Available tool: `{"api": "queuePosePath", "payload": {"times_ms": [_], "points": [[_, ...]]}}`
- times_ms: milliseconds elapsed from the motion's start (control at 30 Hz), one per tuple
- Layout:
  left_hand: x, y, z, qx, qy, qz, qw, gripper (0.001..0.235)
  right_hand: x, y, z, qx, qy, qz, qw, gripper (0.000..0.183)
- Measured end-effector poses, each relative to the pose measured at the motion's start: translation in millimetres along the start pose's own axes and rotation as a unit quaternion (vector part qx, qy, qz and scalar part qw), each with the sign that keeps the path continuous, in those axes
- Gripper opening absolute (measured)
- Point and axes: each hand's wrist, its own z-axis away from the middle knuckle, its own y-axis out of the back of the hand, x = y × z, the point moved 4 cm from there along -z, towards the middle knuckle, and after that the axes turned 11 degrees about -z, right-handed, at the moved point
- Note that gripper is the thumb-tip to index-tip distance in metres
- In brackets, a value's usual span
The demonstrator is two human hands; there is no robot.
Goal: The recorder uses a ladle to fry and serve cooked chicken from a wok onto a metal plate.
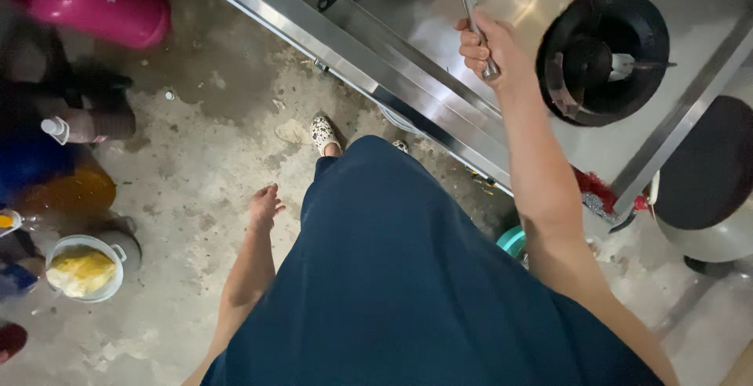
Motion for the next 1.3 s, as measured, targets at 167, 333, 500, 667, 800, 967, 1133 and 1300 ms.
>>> {"api": "queuePosePath", "payload": {"times_ms": [167,333,500,667,800,967,1133,1300], "points": [[15,-1,4,-0.015,-0.018,-0.013,1.000,0.050,-16,-9,33,0.037,0.015,0.155,0.987,0.030],[22,-8,1,-0.018,-0.029,-0.022,0.999,0.051,-18,-24,63,0.066,0.048,0.248,0.965,0.032],[32,-10,15,-0.015,-0.030,-0.028,0.999,0.051,-12,-44,84,0.079,0.085,0.332,0.936,0.031],[24,-14,13,-0.017,-0.025,-0.011,0.999,0.052,-12,-62,98,0.095,0.122,0.435,0.887,0.029],[17,-18,11,-0.015,-0.017,0.001,1.000,0.052,-11,-69,99,0.089,0.116,0.441,0.885,0.029],[13,-20,12,-0.007,-0.020,0.005,1.000,0.049,-13,-71,98,0.083,0.136,0.457,0.875,0.028],[-8,-21,1,-0.002,-0.020,0.003,1.000,0.046,-14,-61,103,0.082,0.108,0.421,0.897,0.029],[-13,-22,5,-0.003,-0.005,-0.008,1.000,0.045,0,-60,102,0.082,0.063,0.438,0.893,0.028]]}}
